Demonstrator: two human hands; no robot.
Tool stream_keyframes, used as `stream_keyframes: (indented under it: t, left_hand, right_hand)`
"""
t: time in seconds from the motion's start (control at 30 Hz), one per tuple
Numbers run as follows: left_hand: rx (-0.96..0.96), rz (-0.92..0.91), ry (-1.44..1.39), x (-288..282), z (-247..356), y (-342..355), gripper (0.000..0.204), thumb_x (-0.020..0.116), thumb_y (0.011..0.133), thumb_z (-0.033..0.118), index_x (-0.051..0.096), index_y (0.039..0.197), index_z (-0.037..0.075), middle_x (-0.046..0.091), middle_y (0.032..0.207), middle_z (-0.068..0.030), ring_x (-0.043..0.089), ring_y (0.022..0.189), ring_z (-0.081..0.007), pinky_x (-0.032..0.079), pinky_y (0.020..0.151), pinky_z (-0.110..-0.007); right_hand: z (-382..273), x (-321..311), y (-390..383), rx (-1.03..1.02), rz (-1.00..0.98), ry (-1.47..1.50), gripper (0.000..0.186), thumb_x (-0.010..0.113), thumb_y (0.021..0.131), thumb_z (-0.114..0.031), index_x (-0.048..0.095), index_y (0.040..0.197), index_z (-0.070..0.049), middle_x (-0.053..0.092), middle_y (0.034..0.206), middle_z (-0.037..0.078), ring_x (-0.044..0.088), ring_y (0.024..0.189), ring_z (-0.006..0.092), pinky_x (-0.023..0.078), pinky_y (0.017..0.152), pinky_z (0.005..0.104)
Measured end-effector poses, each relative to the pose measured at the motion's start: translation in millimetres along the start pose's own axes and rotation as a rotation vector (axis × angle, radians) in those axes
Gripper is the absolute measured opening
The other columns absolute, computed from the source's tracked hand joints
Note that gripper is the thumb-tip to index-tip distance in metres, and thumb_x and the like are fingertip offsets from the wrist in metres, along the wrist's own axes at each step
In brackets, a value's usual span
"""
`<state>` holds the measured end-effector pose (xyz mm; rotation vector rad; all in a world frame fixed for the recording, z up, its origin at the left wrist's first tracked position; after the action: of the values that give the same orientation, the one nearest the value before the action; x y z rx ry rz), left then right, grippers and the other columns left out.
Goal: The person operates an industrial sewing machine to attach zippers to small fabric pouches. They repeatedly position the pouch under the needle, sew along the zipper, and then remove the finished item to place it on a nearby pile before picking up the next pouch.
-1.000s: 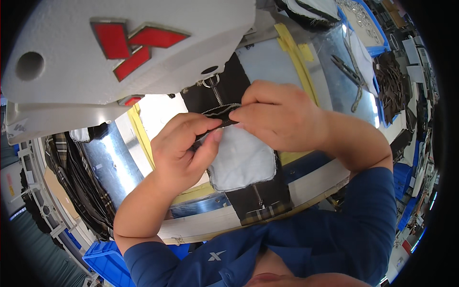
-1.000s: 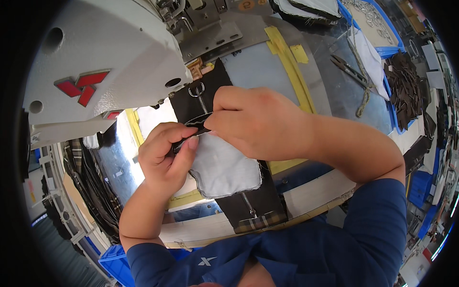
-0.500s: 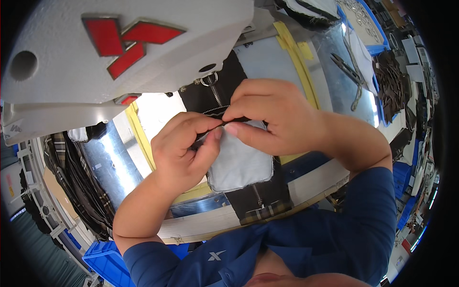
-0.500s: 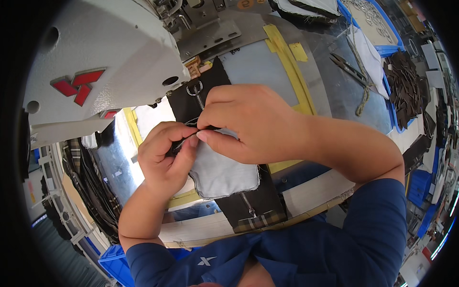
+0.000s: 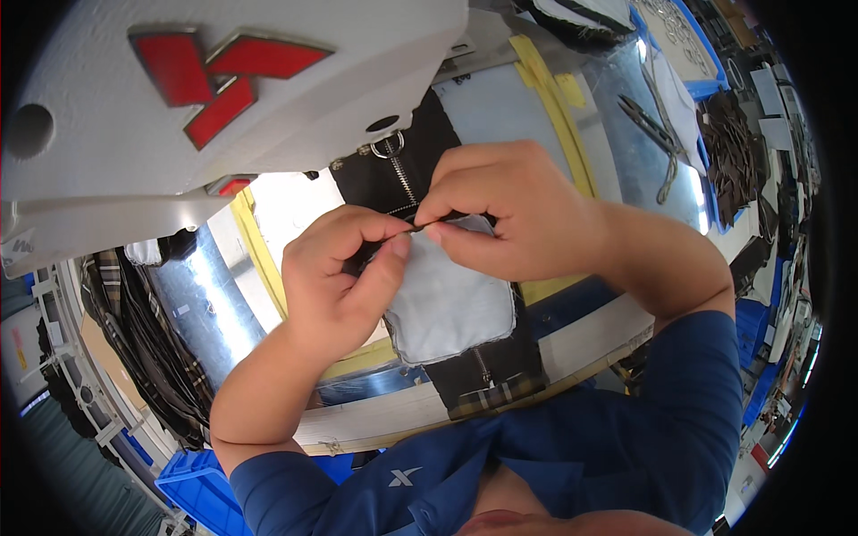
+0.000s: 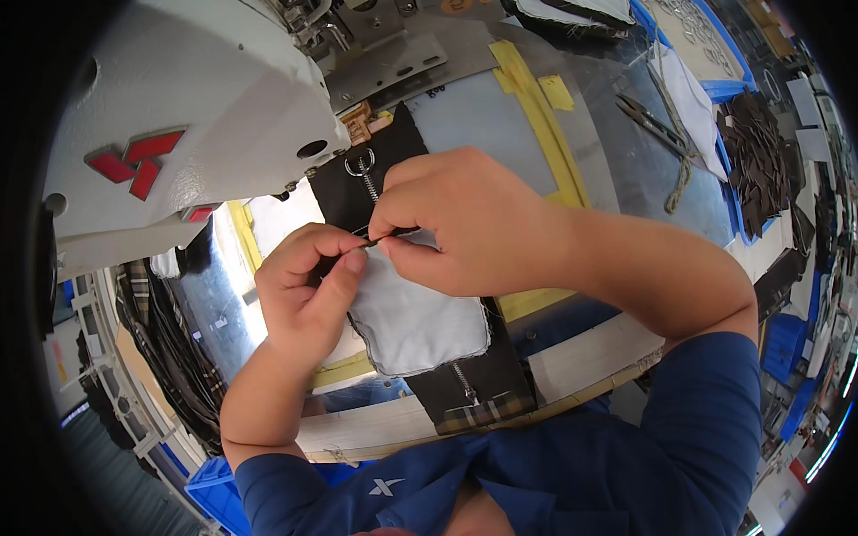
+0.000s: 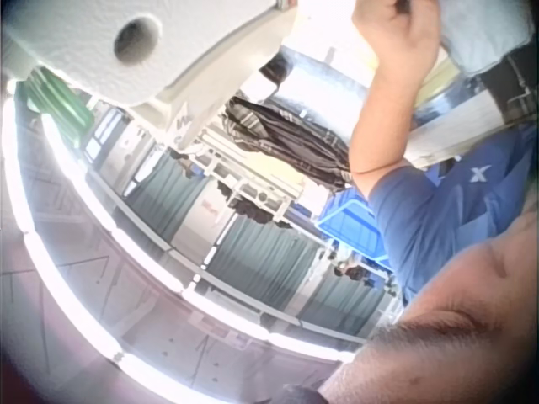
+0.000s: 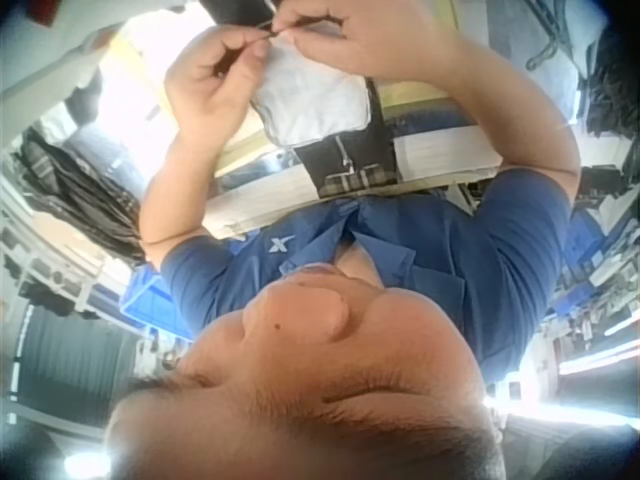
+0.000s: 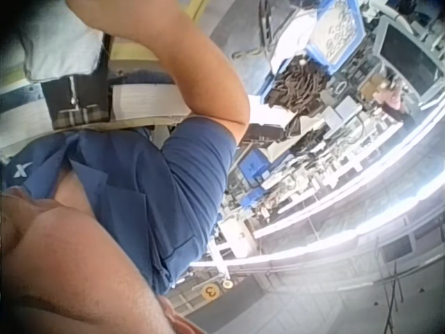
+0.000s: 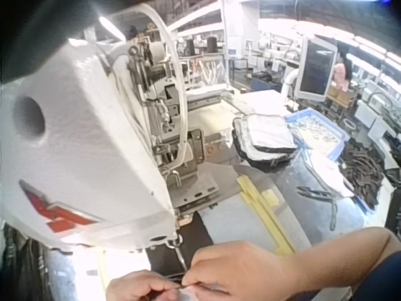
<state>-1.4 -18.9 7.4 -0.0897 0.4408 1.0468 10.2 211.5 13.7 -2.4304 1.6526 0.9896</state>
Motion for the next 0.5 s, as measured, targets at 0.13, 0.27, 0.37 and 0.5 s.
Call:
stream_keyframes:
  t: [0.13, 0.27, 0.37, 0.5]
  left_hand:
    - [0.004, 0.024, -0.018, 2.4, -1.5, 1.0, 0.010, 0.078, 0.091, -0.001, 0.078, 0.101, -0.001, 0.076, 0.092, -0.0116, 0.070, 0.079, -0.0193, 0.054, 0.070, -0.030]
    - [0.015, 0.010, 0.024, 2.0, -0.3, 1.7, 0.010, 0.077, 0.091, -0.001, 0.078, 0.101, 0.000, 0.076, 0.092, -0.0114, 0.070, 0.079, -0.0196, 0.055, 0.070, -0.030]
    - [-0.027, 0.014, 0.058, 1.8, 2.1, 1.0, 0.008, 0.078, 0.093, 0.000, 0.076, 0.100, 0.000, 0.075, 0.093, -0.0103, 0.068, 0.081, -0.0174, 0.053, 0.072, -0.029]
    - [-0.067, 0.059, 0.193, 0.5, 2.0, 2.7, 0.009, 0.080, 0.097, 0.007, 0.074, 0.099, -0.001, 0.072, 0.095, -0.0079, 0.061, 0.081, -0.0132, 0.049, 0.073, -0.028]
  right_hand:
    - [2.7, 1.5, 0.7, 0.025, 0.006, 0.046, 0.011, 0.080, 0.087, -0.005, 0.080, 0.098, -0.003, 0.073, 0.091, 0.010, 0.069, 0.074, 0.0244, 0.053, 0.063, 0.0350]
    - [4.7, 3.7, 1.6, 0.004, 0.015, 0.026, 0.008, 0.079, 0.089, -0.006, 0.079, 0.096, -0.003, 0.073, 0.091, 0.010, 0.069, 0.075, 0.0251, 0.053, 0.063, 0.0352]
    - [5.4, 4.4, 2.1, 0.011, -0.003, 0.014, 0.007, 0.078, 0.089, -0.005, 0.077, 0.096, -0.004, 0.071, 0.089, 0.009, 0.069, 0.076, 0.0270, 0.053, 0.064, 0.0362]
    - [10.0, 6.8, 3.3, -0.028, 0.051, -0.097, 0.005, 0.076, 0.090, -0.007, 0.074, 0.094, -0.004, 0.068, 0.087, 0.010, 0.068, 0.079, 0.0314, 0.054, 0.068, 0.0409]
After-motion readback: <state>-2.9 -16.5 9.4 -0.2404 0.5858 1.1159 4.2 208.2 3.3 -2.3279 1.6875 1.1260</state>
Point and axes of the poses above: each hand's wrist, its own y-axis towards the middle knuckle, its own x-axis out of the palm, z = x × y, the point moved 2 cm from there along y, towards the middle knuckle
